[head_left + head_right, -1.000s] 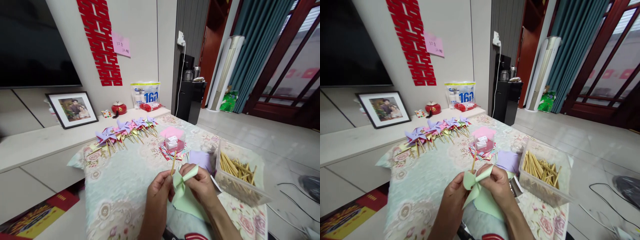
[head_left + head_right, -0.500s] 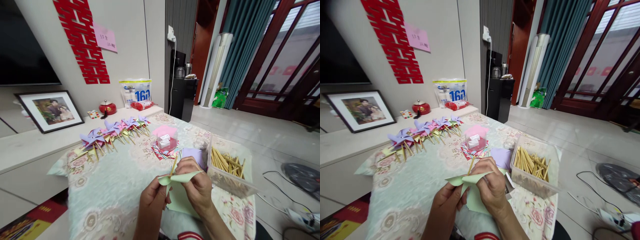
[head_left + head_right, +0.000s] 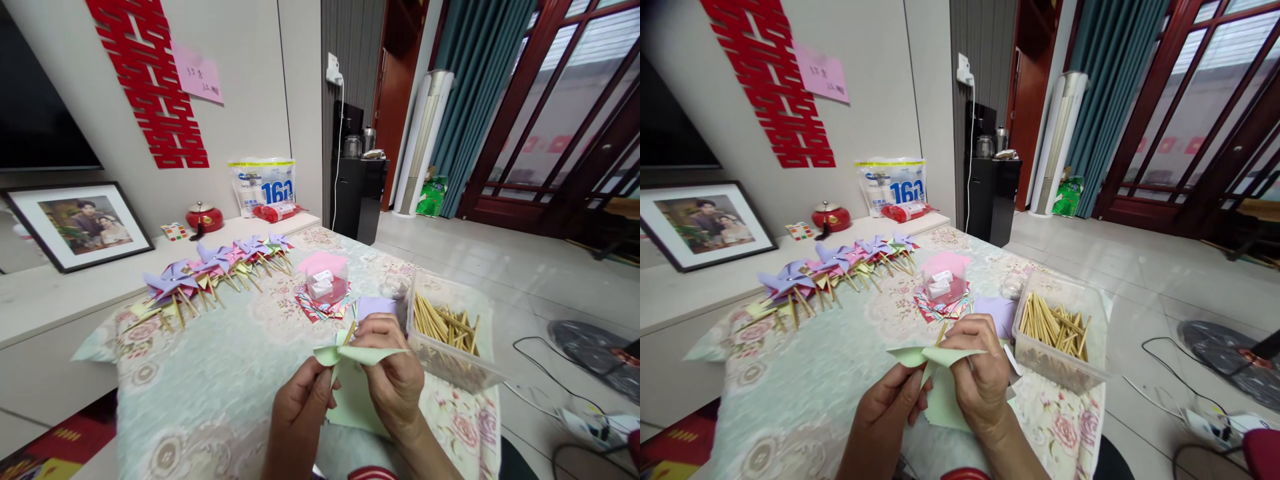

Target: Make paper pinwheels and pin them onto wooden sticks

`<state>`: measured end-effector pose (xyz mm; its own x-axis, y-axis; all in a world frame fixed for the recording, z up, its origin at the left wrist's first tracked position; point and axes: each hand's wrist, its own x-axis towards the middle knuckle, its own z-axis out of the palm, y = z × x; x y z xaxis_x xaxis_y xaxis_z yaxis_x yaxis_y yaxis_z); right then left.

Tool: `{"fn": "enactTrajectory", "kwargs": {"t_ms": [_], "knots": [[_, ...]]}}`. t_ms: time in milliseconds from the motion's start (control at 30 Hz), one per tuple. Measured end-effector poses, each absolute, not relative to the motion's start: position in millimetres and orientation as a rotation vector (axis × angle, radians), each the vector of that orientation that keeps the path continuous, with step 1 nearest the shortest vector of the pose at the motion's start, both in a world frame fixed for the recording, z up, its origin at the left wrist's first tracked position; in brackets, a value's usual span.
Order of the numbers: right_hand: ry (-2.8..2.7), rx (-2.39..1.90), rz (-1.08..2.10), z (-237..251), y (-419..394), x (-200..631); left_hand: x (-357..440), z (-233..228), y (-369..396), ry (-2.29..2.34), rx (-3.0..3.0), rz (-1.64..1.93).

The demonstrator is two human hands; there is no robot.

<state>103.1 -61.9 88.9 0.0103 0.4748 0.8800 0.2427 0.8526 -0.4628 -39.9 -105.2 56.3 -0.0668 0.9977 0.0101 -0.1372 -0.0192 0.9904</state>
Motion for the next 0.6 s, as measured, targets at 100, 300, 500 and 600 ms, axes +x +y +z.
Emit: {"fn": "enactTrajectory", "kwargs": {"t_ms": [100,300,500,600], "knots": [[-1.573,-0.584,0.194,89.9,-62.4,103.3,-40.0,56.2,-105.7,1.152,1.090,1.326],[-1.562,-0.597,0.205,90.5,-63.1,104.4,-42.3,53.0,-104.1,1.164,1.107,1.364],[-1.550,-0.587,0.190,88.1,-63.8,105.1,-41.0,54.6,-104.1,1.147,1.151,1.397],[-1.559,-0.592,0.178,88.2,-64.7,104.8,-39.2,56.0,-105.6,1.160,1.109,1.432]]}}
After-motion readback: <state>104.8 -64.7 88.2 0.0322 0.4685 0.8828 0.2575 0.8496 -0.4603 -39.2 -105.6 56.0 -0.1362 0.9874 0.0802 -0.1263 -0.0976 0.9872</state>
